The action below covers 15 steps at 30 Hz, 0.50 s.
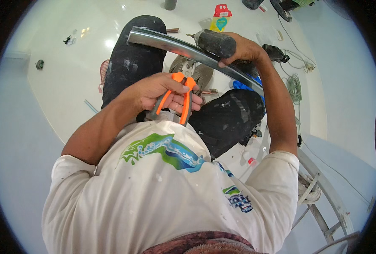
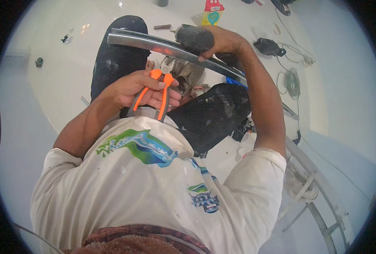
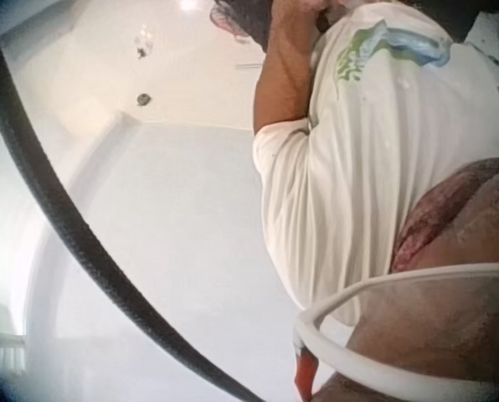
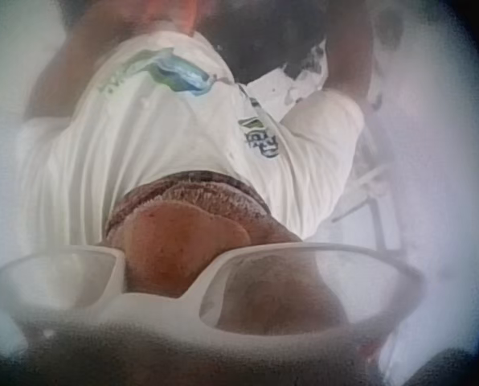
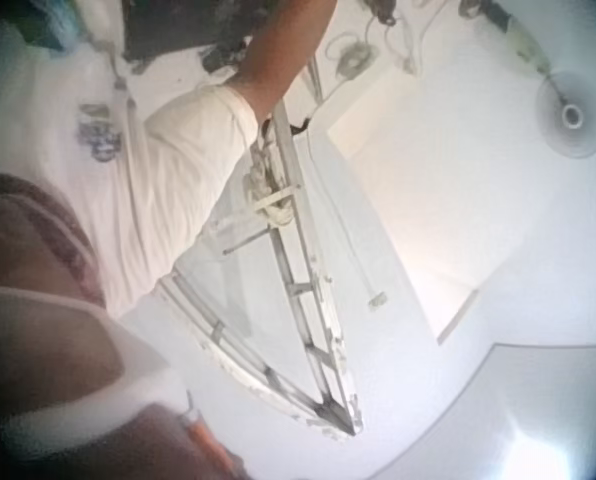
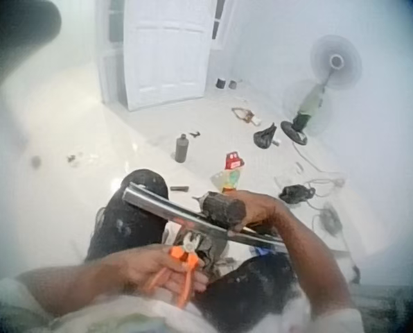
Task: The person sits on the floor and uses a cordless drill and pliers to assemble a long metal frame. They drill holes into the frame, insert small metal parts, and tighten them with the drill.
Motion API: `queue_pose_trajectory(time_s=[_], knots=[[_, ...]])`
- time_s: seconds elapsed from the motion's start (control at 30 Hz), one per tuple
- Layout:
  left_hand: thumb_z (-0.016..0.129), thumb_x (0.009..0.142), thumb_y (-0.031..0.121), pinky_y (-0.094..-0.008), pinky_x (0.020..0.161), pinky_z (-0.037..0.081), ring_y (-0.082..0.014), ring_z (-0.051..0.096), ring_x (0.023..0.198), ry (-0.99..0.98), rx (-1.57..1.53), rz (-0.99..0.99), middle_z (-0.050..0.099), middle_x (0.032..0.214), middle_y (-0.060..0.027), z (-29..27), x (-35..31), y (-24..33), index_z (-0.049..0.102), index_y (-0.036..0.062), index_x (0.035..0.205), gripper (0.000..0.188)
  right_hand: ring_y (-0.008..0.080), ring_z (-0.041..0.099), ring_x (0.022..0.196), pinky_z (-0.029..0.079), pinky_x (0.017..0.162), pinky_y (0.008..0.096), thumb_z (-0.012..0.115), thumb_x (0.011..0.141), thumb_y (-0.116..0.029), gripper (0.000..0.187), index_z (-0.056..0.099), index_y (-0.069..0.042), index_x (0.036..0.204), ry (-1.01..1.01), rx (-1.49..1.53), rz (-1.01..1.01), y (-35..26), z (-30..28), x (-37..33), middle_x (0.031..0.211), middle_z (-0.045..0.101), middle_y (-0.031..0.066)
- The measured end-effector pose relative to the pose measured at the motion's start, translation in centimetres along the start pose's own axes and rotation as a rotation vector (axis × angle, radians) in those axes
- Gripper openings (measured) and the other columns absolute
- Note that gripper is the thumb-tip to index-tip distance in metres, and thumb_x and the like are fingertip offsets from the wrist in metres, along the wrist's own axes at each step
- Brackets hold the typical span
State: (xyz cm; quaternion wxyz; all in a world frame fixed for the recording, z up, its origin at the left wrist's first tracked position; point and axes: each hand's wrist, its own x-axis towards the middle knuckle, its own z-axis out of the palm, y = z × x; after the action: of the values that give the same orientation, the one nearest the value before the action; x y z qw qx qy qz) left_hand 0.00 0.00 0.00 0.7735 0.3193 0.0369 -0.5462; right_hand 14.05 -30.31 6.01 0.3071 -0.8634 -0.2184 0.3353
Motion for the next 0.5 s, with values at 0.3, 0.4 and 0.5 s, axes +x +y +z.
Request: queue_pose_trajectory(time_s=[0.3,0.4,0.5], knots=[[0.067,0.104,0.014,-0.0516,0.095,0.066,-0.0388,0.076,0.108,0.167,-0.015,0.044,0.071,0.115,-0.0246,1.8,-2.2,-0.3,0.055,-0.0069,0.14,0.043,0.0269,0.068,0.12,0.05,0.109,0.0404,0.103,0.058,-0.021,0.088,0.065,-0.005,0.135,0.05,0.03,-0.134,-1.1,2.9,-0.3,0.126,0.075,0.0111],[0.07,0.104,0.014,-0.0469,0.092,0.067,-0.034,0.078,0.103,0.219,0.09,0.082,0.071,0.108,-0.0185,0.8,-1.6,-1.5,0.056,-0.0052,0.137,0.041,0.0277,0.068,0.12,0.05,0.108,0.0409,0.103,0.06,-0.024,0.084,0.066,-0.006,0.133,0.082,0.012,-0.213,-0.9,3.7,-0.2,0.125,0.075,0.0117],[0.072,0.102,0.013,-0.0422,0.089,0.068,-0.0303,0.078,0.099,0.25,0.262,0.115,0.07,0.105,-0.0143,-0.4,-0.5,-2.0,0.057,-0.0031,0.136,0.04,0.0289,0.068,0.122,0.05,0.11,0.0419,0.101,0.065,-0.027,0.083,0.065,-0.007,0.137,0.105,-0.023,-0.197,-0.4,3.7,-0.6,0.127,0.074,0.0139]])
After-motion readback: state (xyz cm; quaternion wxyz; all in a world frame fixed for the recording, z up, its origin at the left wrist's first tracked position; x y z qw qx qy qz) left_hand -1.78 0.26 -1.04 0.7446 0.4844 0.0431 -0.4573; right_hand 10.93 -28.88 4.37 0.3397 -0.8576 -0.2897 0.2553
